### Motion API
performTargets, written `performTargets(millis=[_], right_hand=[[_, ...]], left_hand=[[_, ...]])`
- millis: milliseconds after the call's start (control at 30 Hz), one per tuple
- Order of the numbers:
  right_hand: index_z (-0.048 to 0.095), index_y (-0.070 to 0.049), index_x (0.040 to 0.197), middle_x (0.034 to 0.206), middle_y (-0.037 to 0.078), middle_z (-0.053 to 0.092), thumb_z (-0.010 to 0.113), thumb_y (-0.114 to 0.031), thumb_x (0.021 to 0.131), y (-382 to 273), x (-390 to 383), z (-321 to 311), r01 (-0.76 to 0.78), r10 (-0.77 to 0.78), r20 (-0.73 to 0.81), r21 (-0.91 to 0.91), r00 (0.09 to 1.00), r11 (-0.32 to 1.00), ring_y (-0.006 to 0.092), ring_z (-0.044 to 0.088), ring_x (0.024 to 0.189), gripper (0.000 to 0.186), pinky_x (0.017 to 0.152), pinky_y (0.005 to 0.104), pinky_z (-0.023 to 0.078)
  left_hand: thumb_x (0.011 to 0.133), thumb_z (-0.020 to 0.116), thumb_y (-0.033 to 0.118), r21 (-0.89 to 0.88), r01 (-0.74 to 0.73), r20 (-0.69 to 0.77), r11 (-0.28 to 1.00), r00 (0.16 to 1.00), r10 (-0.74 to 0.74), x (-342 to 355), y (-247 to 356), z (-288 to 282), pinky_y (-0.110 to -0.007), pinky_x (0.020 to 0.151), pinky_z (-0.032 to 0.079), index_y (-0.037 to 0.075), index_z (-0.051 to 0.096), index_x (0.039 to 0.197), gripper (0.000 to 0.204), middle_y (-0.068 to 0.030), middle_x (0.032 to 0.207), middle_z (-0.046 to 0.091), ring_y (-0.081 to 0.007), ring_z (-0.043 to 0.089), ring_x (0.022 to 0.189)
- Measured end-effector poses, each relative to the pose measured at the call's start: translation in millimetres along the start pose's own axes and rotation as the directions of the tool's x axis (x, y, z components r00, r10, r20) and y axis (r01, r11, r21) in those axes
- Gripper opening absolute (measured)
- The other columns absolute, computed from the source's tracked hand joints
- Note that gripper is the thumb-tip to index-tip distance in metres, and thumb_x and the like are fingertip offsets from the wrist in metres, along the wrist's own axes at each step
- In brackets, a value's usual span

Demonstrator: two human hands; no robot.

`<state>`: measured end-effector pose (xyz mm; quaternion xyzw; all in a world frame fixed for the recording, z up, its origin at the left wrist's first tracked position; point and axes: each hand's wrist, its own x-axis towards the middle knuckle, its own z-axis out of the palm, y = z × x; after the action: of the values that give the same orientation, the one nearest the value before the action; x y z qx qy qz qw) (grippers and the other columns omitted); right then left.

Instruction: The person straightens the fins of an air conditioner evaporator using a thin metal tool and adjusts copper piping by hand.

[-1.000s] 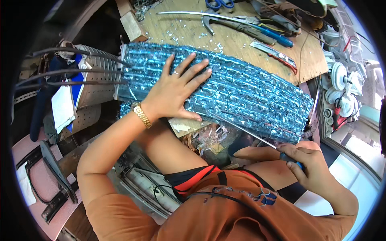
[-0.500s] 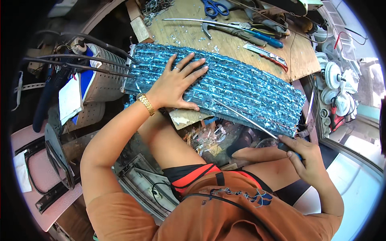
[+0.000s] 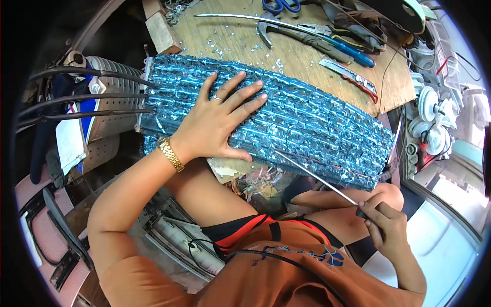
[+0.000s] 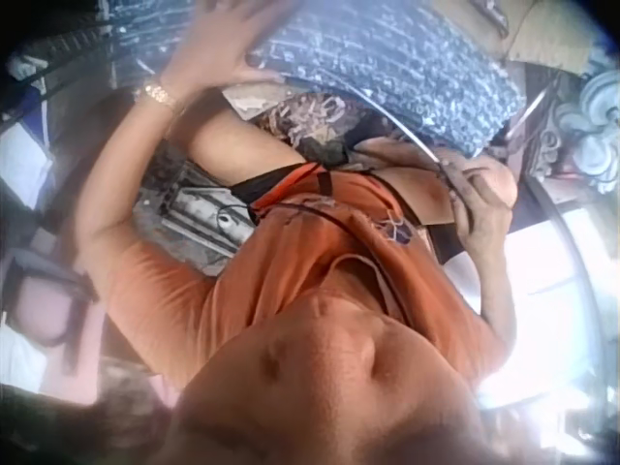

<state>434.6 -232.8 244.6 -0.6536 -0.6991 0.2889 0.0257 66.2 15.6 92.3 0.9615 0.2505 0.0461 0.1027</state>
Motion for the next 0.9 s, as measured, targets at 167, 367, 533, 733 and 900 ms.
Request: performTargets(millis=[167, 367, 533, 733, 900], right_hand=[[0.075, -0.01, 0.131, 0.084, 0.012, 0.067, 0.073, 0.005, 0.081, 1.0, 4.7, -2.8, -0.034, 0.029, 0.052, 0.096, 0.998, 0.995, 0.028, 0.065, 0.066, 0.052, 0.061, 0.0376, 0.052], [0.078, -0.016, 0.127, 0.081, 0.007, 0.064, 0.075, 0.001, 0.079, 4.3, 24.9, -24.4, 0.067, -0.061, 0.087, -0.074, 0.994, 0.995, 0.0251, 0.066, 0.067, 0.051, 0.06, 0.0376, 0.053], [0.074, -0.008, 0.128, 0.091, 0.012, 0.073, 0.069, 0.007, 0.085, 0.0, 42.8, -16.2, 0.099, -0.093, 0.184, -0.024, 0.979, 0.995, 0.0303, 0.072, 0.079, 0.047, 0.069, 0.0404, 0.057], [0.072, -0.005, 0.133, 0.093, 0.014, 0.072, 0.067, 0.004, 0.09, 11.2, 31.5, 14.8, -0.024, 0.003, 0.096, 0.211, 0.995, 0.977, 0.0292, 0.068, 0.082, 0.044, 0.08, 0.0397, 0.054], [0.074, -0.009, 0.131, 0.089, 0.009, 0.071, 0.072, -0.001, 0.085, 16.6, 15.7, -4.4, 0.046, -0.047, 0.077, 0.014, 0.996, 0.999, 0.0271, 0.066, 0.076, 0.047, 0.07, 0.0397, 0.049]], left_hand=[[0.07, 0.055, 0.098, 0.045, 0.006, 0.036, 0.999, 0.999, -0.007, 2.4, -2.5, 0.9, -0.067, 0.128, 0.01, 0.019, 0.042, 0.165, 0.124, -0.0061, 0.174, 0.034, -0.0359, 0.023, 0.163], [0.07, 0.058, 0.097, 0.038, 0.012, 0.028, 0.999, 1.0, -0.013, 3.4, -2.4, -0.3, -0.067, 0.128, 0.01, 0.019, 0.042, 0.165, 0.124, -0.0069, 0.174, 0.034, -0.0364, 0.023, 0.163], [0.069, 0.06, 0.095, 0.032, 0.018, 0.055, 0.999, 0.998, -0.019, -1.0, 2.1, -0.5, -0.067, 0.128, 0.01, 0.018, 0.042, 0.165, 0.124, -0.0069, 0.174, 0.034, -0.037, 0.022, 0.163], [0.07, 0.065, 0.09, 0.043, 0.014, 0.009, 0.999, 1.0, -0.014, 2.2, 3.7, 0.7, -0.07, 0.126, 0.015, 0.019, 0.04, 0.166, 0.122, -0.0056, 0.174, 0.033, -0.0366, 0.024, 0.162], [0.067, 0.065, 0.093, 0.056, 0.001, -0.008, 0.998, 1.0, 0.0, 3.0, -2.3, -0.8, -0.069, 0.126, 0.014, 0.02, 0.04, 0.166, 0.125, -0.0054, 0.175, 0.033, -0.0363, 0.023, 0.163]])
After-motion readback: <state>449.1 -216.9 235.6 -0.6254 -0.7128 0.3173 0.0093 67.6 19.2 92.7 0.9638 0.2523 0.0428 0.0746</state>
